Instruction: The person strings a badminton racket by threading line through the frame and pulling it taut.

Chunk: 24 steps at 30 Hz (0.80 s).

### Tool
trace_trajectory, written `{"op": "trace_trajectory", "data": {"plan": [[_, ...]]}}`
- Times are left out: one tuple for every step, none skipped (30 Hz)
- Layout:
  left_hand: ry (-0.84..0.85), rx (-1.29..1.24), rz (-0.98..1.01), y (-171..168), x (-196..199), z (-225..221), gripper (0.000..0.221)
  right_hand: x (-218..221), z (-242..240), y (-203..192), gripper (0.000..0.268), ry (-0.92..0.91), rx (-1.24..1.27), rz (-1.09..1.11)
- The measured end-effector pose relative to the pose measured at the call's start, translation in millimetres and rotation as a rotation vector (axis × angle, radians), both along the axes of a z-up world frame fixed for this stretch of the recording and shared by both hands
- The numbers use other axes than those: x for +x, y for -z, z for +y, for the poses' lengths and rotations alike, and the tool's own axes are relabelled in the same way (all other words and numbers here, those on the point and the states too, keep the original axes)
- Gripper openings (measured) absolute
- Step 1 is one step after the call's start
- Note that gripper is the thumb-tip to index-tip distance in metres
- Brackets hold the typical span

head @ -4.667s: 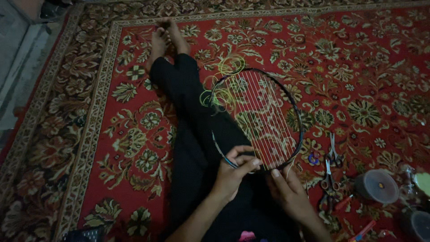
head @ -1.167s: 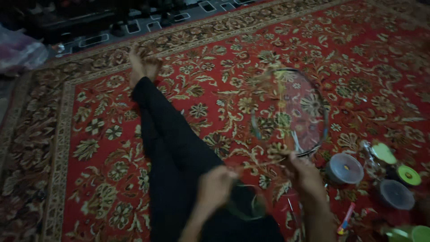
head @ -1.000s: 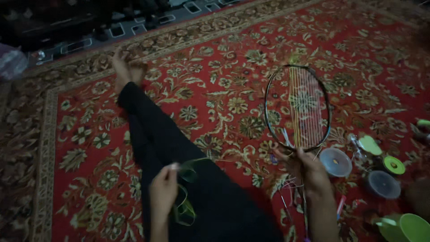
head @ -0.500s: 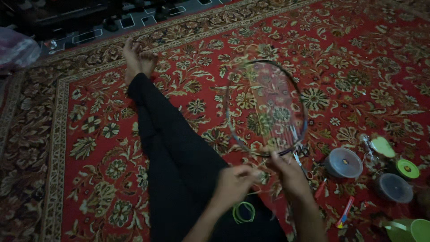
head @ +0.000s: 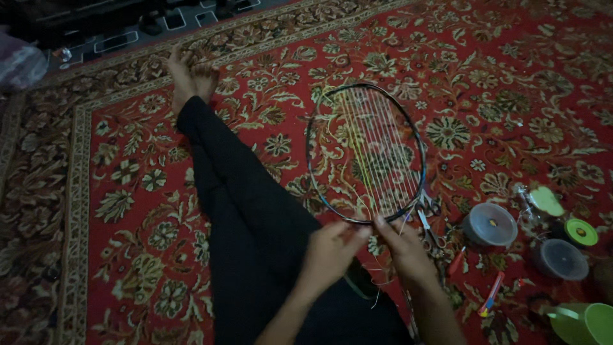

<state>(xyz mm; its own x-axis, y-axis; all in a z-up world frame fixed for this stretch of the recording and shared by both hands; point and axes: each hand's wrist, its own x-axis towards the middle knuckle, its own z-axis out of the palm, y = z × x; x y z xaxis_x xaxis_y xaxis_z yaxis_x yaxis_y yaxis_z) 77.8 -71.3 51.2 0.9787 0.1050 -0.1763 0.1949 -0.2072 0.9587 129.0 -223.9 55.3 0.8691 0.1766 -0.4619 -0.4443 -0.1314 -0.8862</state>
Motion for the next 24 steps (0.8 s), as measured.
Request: {"op": "trace_trajectory", "data": {"plan": [[-0.003, -0.001, 0.003, 13.5, 1.7, -0.5, 0.028, 2.8, -4.4, 17.0, 0.042, -0.003, -0.001, 0.003], [0.0, 0.004, -0.024, 25.6, 6.3, -0.6, 0.029, 8.7, -8.2, 32.5, 0.033, -0.014, 0.108, -0.063], [0.004, 0.009, -0.051, 37.3, 10.9, -1.0, 0.031, 14.7, -12.4, 47.7, 0.039, -0.025, 0.218, -0.128], [0.003, 0.009, -0.055, 44.9, 9.1, 9.7, 0.031, 16.5, -14.0, 41.9, 0.039, -0.026, 0.218, -0.132], [-0.012, 0.054, -0.06, 52.5, 7.0, 19.9, 0.035, 17.9, -16.1, 36.2, 0.042, -0.02, 0.184, -0.154], [-0.027, 0.097, -0.06, 60.5, 2.8, 29.3, 0.04, 16.9, -19.0, 30.8, 0.046, -0.013, 0.148, -0.172], [-0.026, 0.095, -0.06, 66.9, -3.7, 46.6, 0.04, 22.8, -28.1, 41.9, 0.046, -0.013, 0.146, -0.172], [-0.186, 0.265, -0.123, 71.6, -5.8, 64.9, 0.029, 31.5, -36.9, 51.6, 0.045, 0.076, 0.178, -0.161], [-0.347, 0.432, -0.187, 75.7, -7.3, 82.9, 0.019, 40.5, -46.2, 60.7, 0.046, 0.164, 0.21, -0.15], [-0.341, 0.434, -0.203, 65.0, -11.1, 98.2, 0.019, 41.7, -44.7, 46.8, 0.046, 0.172, 0.215, -0.165], [-0.437, 0.479, 0.06, 54.6, -14.9, 113.4, 0.019, 42.6, -43.6, 33.2, 0.032, 0.272, 0.213, -0.088], [-0.525, 0.517, 0.332, 46.3, -21.9, 126.1, 0.026, 38.2, -45.6, 21.1, 0.02, 0.376, 0.207, -0.003], [-0.513, 0.518, 0.322, 51.1, -24.4, 128.3, 0.026, 40.3, -50.9, 36.4, 0.02, 0.39, 0.209, -0.011], [-0.534, 0.591, 0.301, 53.4, -24.1, 134.0, 0.038, 46.6, -52.5, 50.2, 0.033, 0.27, 0.222, -0.202], [-0.556, 0.664, 0.279, 56.1, -23.7, 140.1, 0.049, 53.1, -53.8, 64.3, 0.051, 0.145, 0.231, -0.391], [-0.551, 0.664, 0.269, 45.6, -18.1, 122.3, 0.049, 49.1, -45.4, 51.9, 0.051, 0.152, 0.232, -0.399], [-0.494, 0.57, 0.055, 35.8, -12.8, 104.8, 0.047, 45.2, -36.8, 40.3, 0.03, 0.206, 0.243, -0.196], [-0.438, 0.474, -0.14, 26.3, -13.9, 88.4, 0.048, 36.9, -26.3, 30.3, 0.036, 0.252, 0.251, 0.025], [-0.433, 0.476, -0.131, 23.7, -8.0, 67.8, 0.048, 33.1, -23.9, 37.1, 0.036, 0.255, 0.25, 0.035], [-0.263, 0.406, -0.176, 20.5, -0.2, 48.7, 0.049, 32.1, -19.6, 43.0, 0.032, 0.18, 0.187, -0.022], [-0.094, 0.334, -0.221, 17.6, 7.4, 29.4, 0.05, 30.9, -15.4, 49.0, 0.045, 0.103, 0.124, -0.079], [-0.091, 0.335, -0.216, 15.7, 11.1, 18.1, 0.05, 27.0, -11.1, 42.7, 0.045, 0.106, 0.125, -0.074], [-0.05, 0.26, -0.12, 14.2, 15.2, 6.6, 0.046, 23.7, -6.9, 36.6, 0.037, 0.058, 0.143, -0.056], [-0.011, 0.184, -0.023, 12.6, 19.6, -4.7, 0.042, 20.6, -2.7, 30.2, 0.036, 0.011, 0.16, -0.038]]}}
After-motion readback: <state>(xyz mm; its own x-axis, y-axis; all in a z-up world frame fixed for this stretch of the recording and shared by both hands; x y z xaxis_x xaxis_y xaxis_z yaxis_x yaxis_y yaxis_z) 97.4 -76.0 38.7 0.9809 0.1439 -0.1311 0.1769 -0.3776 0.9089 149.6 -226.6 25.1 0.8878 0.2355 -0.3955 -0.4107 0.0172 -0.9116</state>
